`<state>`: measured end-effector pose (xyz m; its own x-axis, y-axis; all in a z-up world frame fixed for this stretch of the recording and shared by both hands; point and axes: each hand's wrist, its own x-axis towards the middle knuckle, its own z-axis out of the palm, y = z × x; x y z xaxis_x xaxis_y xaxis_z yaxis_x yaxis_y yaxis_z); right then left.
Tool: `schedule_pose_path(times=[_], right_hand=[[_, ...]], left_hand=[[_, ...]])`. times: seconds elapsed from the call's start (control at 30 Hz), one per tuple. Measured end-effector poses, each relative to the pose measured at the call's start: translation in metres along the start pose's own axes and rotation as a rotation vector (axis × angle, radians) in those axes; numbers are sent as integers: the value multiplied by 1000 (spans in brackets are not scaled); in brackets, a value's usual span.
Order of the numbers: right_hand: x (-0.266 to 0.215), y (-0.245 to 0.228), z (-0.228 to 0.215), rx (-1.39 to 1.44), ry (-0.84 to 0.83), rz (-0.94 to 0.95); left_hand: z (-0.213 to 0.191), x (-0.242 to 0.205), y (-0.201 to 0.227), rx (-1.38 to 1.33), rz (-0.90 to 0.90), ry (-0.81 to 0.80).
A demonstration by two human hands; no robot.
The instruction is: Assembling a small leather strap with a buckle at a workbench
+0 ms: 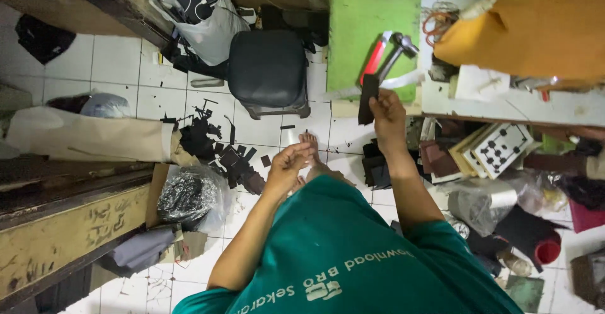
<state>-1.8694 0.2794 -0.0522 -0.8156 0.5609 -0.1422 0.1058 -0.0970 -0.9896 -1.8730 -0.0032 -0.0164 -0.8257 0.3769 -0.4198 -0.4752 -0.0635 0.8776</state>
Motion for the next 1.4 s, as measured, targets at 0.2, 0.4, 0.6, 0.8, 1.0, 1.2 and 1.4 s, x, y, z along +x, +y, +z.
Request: schedule_pose_path(times=[0.2, 0.4, 0.6, 0.8, 1.0, 1.2, 1.4], right_hand=[[133, 32, 14, 15, 33, -98], [231, 68, 20, -168, -43, -252], [292, 117, 9, -670, -8, -269], [259, 53, 62, -1002, -193, -671], [247, 94, 98, -864, -501, -767], [201, 112, 148, -668, -755, -756], [166, 125, 192, -771, -953, -655]], left_hand=[[-25, 76, 16, 16, -58, 161], [-48, 117, 17, -28, -57, 292], [-61, 128, 16, -115, -138, 420], [-65, 138, 8, -150, -202, 409], [-69, 139, -11, -283, -68, 549], [-84, 133, -24, -248, -55, 561], [-110, 120, -41, -348, -50, 688]])
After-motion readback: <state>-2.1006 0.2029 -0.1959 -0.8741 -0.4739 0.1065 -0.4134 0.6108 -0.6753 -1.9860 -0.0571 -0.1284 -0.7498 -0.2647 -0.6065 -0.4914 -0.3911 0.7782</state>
